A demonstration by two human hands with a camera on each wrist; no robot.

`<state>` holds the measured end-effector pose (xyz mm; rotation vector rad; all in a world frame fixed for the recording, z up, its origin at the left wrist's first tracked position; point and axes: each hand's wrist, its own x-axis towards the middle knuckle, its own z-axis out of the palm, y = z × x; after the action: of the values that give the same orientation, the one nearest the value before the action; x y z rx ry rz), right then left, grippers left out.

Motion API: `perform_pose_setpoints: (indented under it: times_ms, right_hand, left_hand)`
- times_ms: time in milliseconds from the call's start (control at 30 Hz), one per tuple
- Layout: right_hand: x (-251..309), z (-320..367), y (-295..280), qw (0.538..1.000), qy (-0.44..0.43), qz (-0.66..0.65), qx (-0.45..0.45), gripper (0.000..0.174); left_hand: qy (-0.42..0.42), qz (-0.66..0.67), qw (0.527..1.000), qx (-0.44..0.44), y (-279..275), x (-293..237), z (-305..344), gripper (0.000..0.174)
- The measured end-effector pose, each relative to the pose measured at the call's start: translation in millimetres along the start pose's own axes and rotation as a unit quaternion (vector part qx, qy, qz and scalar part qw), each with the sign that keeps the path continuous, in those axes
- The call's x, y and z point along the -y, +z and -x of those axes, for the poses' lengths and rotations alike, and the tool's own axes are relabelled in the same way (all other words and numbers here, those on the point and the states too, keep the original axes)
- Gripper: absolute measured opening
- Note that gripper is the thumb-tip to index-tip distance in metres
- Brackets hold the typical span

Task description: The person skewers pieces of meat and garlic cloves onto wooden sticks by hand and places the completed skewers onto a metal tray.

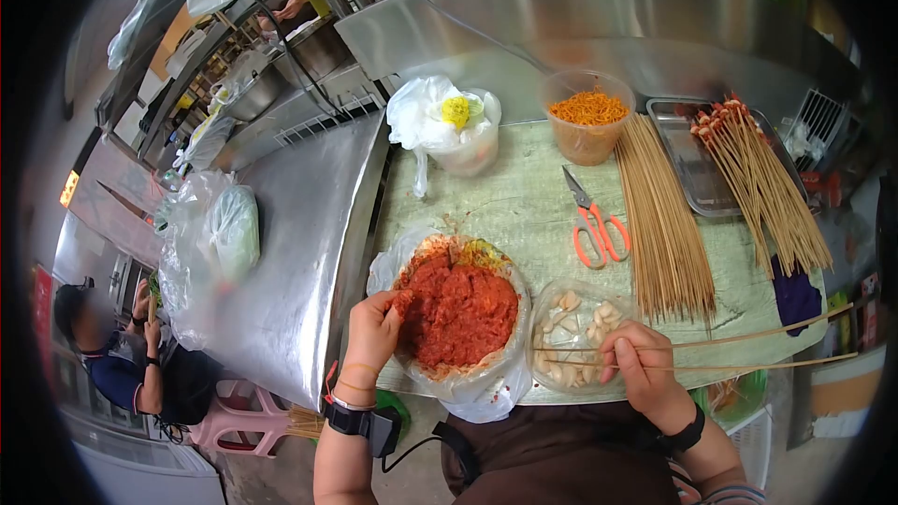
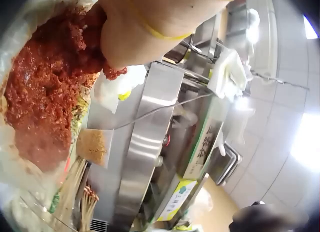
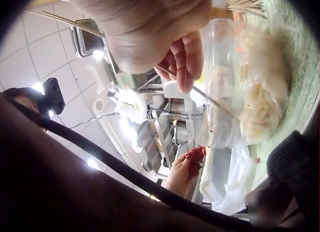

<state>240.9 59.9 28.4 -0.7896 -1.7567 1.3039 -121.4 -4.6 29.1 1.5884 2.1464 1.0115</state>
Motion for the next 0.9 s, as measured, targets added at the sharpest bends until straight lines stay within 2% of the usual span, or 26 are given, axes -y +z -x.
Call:
perform_pose_setpoints:
  times_ms: [33,100,133,200,233,300,333,367,433,467,500,567,633,733,767,800,833,900]
  right_hand:
    - [-0.4,-0.1,0.0,1.000,-0.003,0.001,0.001,0.021]
    - [-1.1,0.2,-0.4,1.000,-0.004,0.010,0.001,0.021]
    - [-1.1,0.1,0.4,1.000,-0.008,0.010,0.004,0.021]
    - [-1.2,0.0,2.0,1.000,-0.002,0.011,-0.005,0.021]
    - [-1.0,-0.2,2.4,1.000,-0.005,0.012,-0.004,0.021]
    - [-0.7,0.2,2.2,1.000,-0.002,0.012,-0.006,0.021]
    - [-0.9,0.7,2.1,1.000,-0.003,0.015,-0.005,0.021]
    - [-1.4,0.9,2.2,1.000,-0.004,0.012,-0.006,0.022]
    - [-1.8,1.0,2.7,1.000,-0.006,0.011,-0.006,0.022]
    - [-1.6,0.7,3.1,1.000,-0.005,0.008,-0.007,0.022]
    - [-1.6,0.5,3.3,1.000,-0.005,0.004,-0.008,0.022]
    - [-2.5,0.7,4.1,1.000,-0.002,0.001,-0.008,0.023]
    - [-3.1,1.7,4.6,1.000,0.001,-0.002,-0.011,0.023]
    - [-2.5,2.1,3.4,1.000,-0.003,0.008,-0.011,0.023]
    - [-1.6,1.7,3.9,1.000,-0.003,0.002,-0.011,0.023]
    - [-1.3,1.3,4.2,1.000,-0.003,-0.004,-0.010,0.023]
    - [-2.1,1.3,4.2,1.000,-0.007,-0.002,-0.005,0.023]
    - [-4.9,1.1,4.6,1.000,0.001,-0.006,-0.004,0.024]
  left_hand:
    - [0.001,0.001,1.000,-0.003,-0.9,-10.0,0.3,0.019]
    - [-0.030,-0.115,0.991,-0.055,-3.9,-28.7,0.3,0.017]
    - [-0.030,-0.114,0.991,-0.060,-6.5,-27.7,0.7,0.017]
    - [0.027,-0.233,0.972,-0.028,-12.0,-23.1,1.2,0.019]
    - [0.028,-0.232,0.972,-0.031,-12.2,-20.7,1.0,0.019]
    - [0.061,-0.186,0.972,-0.127,-11.1,-16.6,0.1,0.020]
    - [0.063,-0.158,0.975,-0.142,-14.3,-20.2,-1.0,0.022]
    - [0.063,-0.155,0.975,-0.143,-16.6,-26.5,0.2,0.022]
    - [0.004,-0.093,0.995,-0.041,-20.3,-40.9,4.5,0.023]
    - [0.050,-0.094,0.994,-0.010,-17.6,-40.0,5.9,0.023]
    - [0.049,-0.093,0.994,-0.012,-13.1,-38.0,6.5,0.023]
    - [0.137,-0.161,0.977,-0.017,-2.6,-32.0,5.8,0.022]
    - [0.134,-0.152,0.979,-0.031,3.0,-22.5,1.0,0.023]
    - [0.128,-0.070,0.988,-0.055,3.4,-13.9,-5.6,0.014]
    - [-0.044,0.111,0.993,-0.022,-1.6,-21.0,-4.7,0.012]
    - [-0.212,0.286,0.934,0.013,-5.3,-25.7,-3.5,0.013]
    - [-0.212,0.290,0.933,0.007,-6.7,-27.7,-2.3,0.013]
    - [-0.214,0.413,0.885,-0.019,-7.0,-30.8,-0.1,0.017]
